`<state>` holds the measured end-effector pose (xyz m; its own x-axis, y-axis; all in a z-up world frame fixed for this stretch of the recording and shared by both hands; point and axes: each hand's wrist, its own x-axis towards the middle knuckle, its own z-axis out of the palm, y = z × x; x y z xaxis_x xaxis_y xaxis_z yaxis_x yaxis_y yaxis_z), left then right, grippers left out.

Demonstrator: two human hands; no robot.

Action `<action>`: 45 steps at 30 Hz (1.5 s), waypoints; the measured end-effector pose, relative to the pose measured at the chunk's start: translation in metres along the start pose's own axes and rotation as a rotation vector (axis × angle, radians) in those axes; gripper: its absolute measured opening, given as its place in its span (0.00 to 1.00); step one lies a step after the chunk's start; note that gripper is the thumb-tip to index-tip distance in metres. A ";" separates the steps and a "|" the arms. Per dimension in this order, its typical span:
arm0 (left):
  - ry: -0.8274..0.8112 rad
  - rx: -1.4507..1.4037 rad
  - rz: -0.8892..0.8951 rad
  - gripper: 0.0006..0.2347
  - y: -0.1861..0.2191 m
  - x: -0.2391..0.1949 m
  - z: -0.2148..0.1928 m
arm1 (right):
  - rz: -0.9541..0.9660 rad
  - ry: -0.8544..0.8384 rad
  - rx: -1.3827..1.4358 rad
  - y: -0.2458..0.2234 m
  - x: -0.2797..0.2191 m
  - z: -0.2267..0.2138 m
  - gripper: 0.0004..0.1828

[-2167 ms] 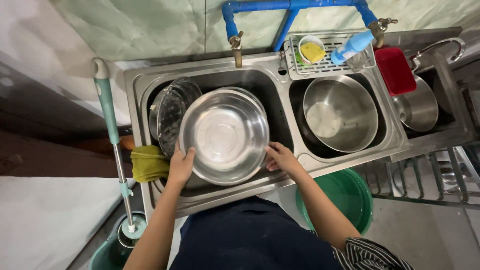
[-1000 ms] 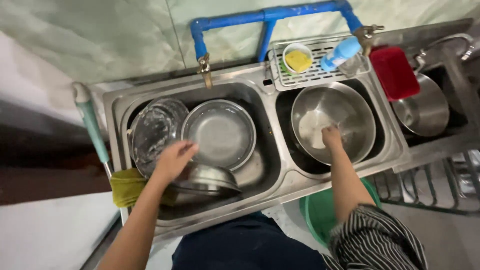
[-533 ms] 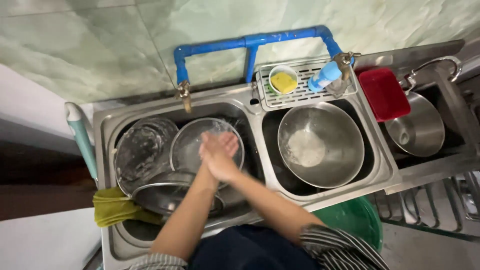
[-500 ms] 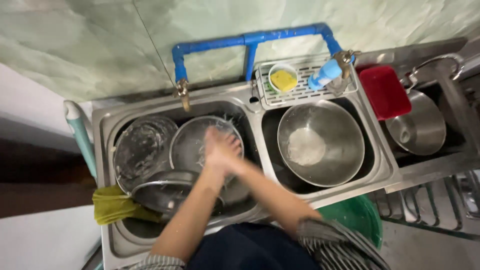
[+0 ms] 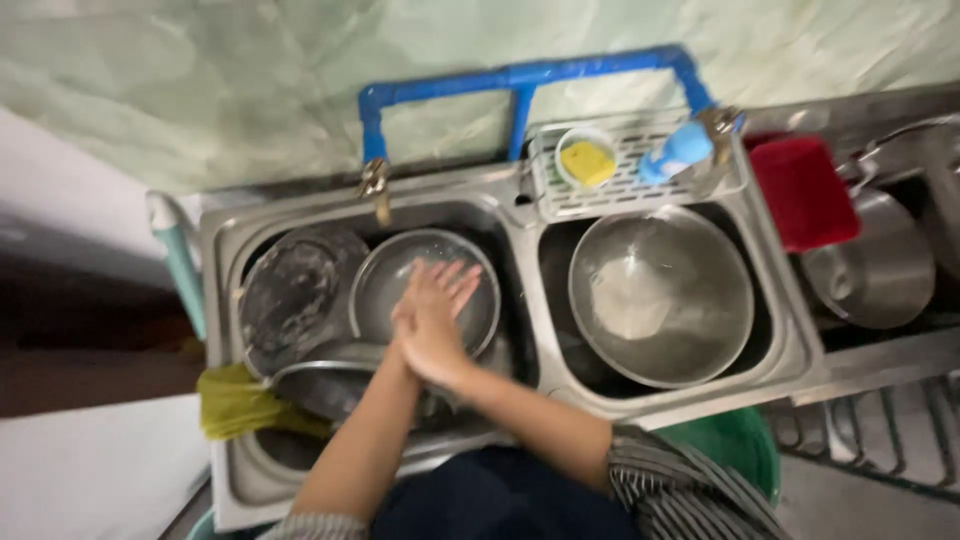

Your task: The person carries two metal bowls to a double sink, rinses them under running water, and washes them by hand. They then retrieve a small saucepan, rinse it, and fill it with water from the tap.

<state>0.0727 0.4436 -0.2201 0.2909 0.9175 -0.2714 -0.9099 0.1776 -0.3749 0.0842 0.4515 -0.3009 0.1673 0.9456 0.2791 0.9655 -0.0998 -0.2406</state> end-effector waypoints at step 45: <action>0.587 2.665 0.850 0.19 -0.008 -0.149 0.150 | 0.243 -1.027 0.552 0.118 0.086 0.099 0.27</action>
<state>-0.0079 0.3590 -0.0435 -0.3444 0.9371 0.0571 0.7708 0.2476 0.5870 0.1927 0.5514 -0.3977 -0.1476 0.7509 -0.6437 0.6719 -0.4015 -0.6224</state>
